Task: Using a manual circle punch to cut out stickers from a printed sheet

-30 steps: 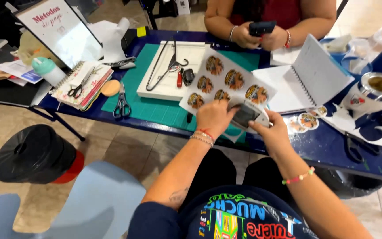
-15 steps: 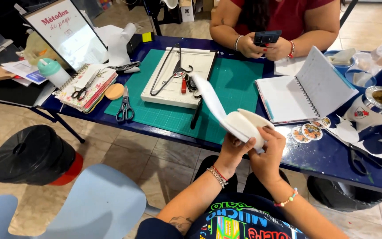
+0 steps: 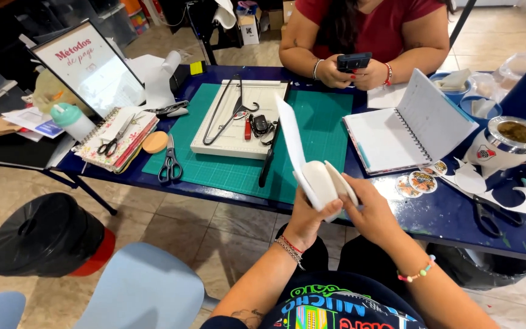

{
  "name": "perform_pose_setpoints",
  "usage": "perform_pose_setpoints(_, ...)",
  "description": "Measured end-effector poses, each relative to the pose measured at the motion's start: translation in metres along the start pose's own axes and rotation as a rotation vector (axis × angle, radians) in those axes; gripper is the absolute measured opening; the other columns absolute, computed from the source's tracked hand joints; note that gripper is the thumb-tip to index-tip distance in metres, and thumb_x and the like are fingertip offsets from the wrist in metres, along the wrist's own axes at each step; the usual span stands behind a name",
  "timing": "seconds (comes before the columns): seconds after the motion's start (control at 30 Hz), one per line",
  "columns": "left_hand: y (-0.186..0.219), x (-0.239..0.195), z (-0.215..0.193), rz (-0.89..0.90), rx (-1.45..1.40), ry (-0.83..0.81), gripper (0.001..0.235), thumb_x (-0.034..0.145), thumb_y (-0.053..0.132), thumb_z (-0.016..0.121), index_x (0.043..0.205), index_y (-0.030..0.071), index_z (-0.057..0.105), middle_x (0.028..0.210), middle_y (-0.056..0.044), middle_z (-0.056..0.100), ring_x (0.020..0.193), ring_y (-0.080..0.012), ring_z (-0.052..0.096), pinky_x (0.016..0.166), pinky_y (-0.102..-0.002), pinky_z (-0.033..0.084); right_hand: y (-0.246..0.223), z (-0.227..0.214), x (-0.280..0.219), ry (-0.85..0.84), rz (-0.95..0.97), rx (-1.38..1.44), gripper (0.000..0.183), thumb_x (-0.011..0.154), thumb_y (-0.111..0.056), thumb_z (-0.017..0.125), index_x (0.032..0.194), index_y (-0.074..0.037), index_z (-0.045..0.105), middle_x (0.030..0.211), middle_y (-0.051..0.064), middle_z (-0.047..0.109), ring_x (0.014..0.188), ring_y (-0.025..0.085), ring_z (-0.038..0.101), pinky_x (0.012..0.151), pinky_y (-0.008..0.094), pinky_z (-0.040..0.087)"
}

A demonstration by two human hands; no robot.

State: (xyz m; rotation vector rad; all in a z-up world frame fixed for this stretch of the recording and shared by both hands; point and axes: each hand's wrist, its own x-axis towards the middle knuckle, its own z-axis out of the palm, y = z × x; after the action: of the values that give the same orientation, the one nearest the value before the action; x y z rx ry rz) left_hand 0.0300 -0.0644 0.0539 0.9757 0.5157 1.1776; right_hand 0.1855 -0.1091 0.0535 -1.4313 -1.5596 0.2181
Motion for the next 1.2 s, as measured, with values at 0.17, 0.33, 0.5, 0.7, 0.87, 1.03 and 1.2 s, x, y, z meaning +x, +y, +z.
perform_pose_setpoints(0.17, 0.008, -0.026, -0.007, 0.181, 0.154, -0.192, 0.089, 0.064, 0.017, 0.097, 0.137, 0.003, 0.049, 0.12, -0.008, 0.058, 0.114, -0.016, 0.048, 0.104, -0.038, 0.043, -0.034, -0.026, -0.02, -0.262, 0.093, -0.174, 0.075, 0.084, -0.03, 0.07, 0.154, -0.021, 0.044, 0.133, 0.017, 0.061, 0.1, 0.043, 0.072, 0.083, 0.056, 0.064)
perform_pose_setpoints(0.33, 0.007, -0.06, -0.017, 0.013, 0.433, -0.215, 0.107, 0.058, 0.031, 0.095, 0.145, 0.009, 0.036, 0.142, -0.009, 0.051, 0.128, -0.0177, 0.053, 0.11, -0.034, 0.045, -0.071, -0.028, -0.039, -0.335, 0.175, -0.102, 0.071, 0.073, -0.009, 0.063, 0.142, -0.012, 0.048, 0.138, 0.014, 0.062, 0.121, 0.037, 0.063, 0.099, 0.045, 0.05)
perform_pose_setpoints(0.5, -0.043, -0.074, -0.052, -0.138, 0.401, -0.133, 0.146, 0.052, 0.016, 0.103, 0.161, 0.01, 0.006, 0.16, -0.011, 0.041, 0.138, -0.0156, 0.054, 0.111, -0.036, 0.047, -0.02, -0.007, -0.094, -0.281, 0.04, -0.109, 0.078, 0.085, -0.011, 0.06, 0.155, 0.0, 0.028, 0.157, 0.025, 0.042, 0.138, 0.039, 0.051, 0.115, 0.043, 0.04)
perform_pose_setpoints(0.7, -0.033, -0.069, -0.059, -0.082, 0.536, -0.284, 0.109, 0.043, 0.021, 0.096, 0.142, 0.007, 0.052, 0.124, -0.011, 0.074, 0.108, -0.0183, 0.076, 0.088, -0.033, 0.063, -0.032, -0.016, -0.115, -0.536, 0.135, 0.022, 0.097, 0.077, -0.006, 0.062, 0.16, -0.007, 0.011, 0.166, 0.021, 0.027, 0.12, 0.047, 0.061, 0.094, 0.05, 0.053)
perform_pose_setpoints(0.87, -0.072, -0.088, -0.087, -0.284, 0.421, -0.214, 0.115, 0.036, 0.005, 0.101, 0.142, 0.004, 0.055, 0.121, -0.015, 0.078, 0.099, -0.0208, 0.079, 0.081, -0.038, 0.067, -0.045, -0.024, -0.117, -0.482, 0.071, 0.075, 0.089, 0.079, -0.005, 0.057, 0.158, -0.002, 0.017, 0.151, 0.031, 0.046, 0.12, 0.046, 0.061, 0.098, 0.043, 0.05)
perform_pose_setpoints(1.03, -0.004, -0.096, -0.045, -0.016, 0.505, -0.255, 0.108, 0.053, 0.028, 0.1, 0.142, 0.008, 0.043, 0.136, -0.013, 0.065, 0.124, -0.0221, 0.067, 0.105, -0.038, 0.054, -0.02, -0.011, -0.129, -0.512, 0.152, 0.082, 0.089, 0.082, -0.011, 0.063, 0.159, -0.005, 0.02, 0.165, 0.021, 0.031, 0.145, 0.034, 0.046, 0.119, 0.035, 0.035)
perform_pose_setpoints(1.2, 0.031, -0.083, -0.024, 0.034, 0.875, -0.304, 0.12, 0.052, 0.049, 0.09, 0.149, 0.003, 0.037, 0.144, -0.019, 0.05, 0.134, -0.0306, 0.051, 0.114, -0.041, 0.039, -0.033, -0.015, -0.112, -0.315, 0.314, 0.018, 0.093, 0.072, -0.015, 0.068, 0.156, -0.004, 0.03, 0.162, 0.017, 0.039, 0.148, 0.032, 0.04, 0.122, 0.041, 0.029)
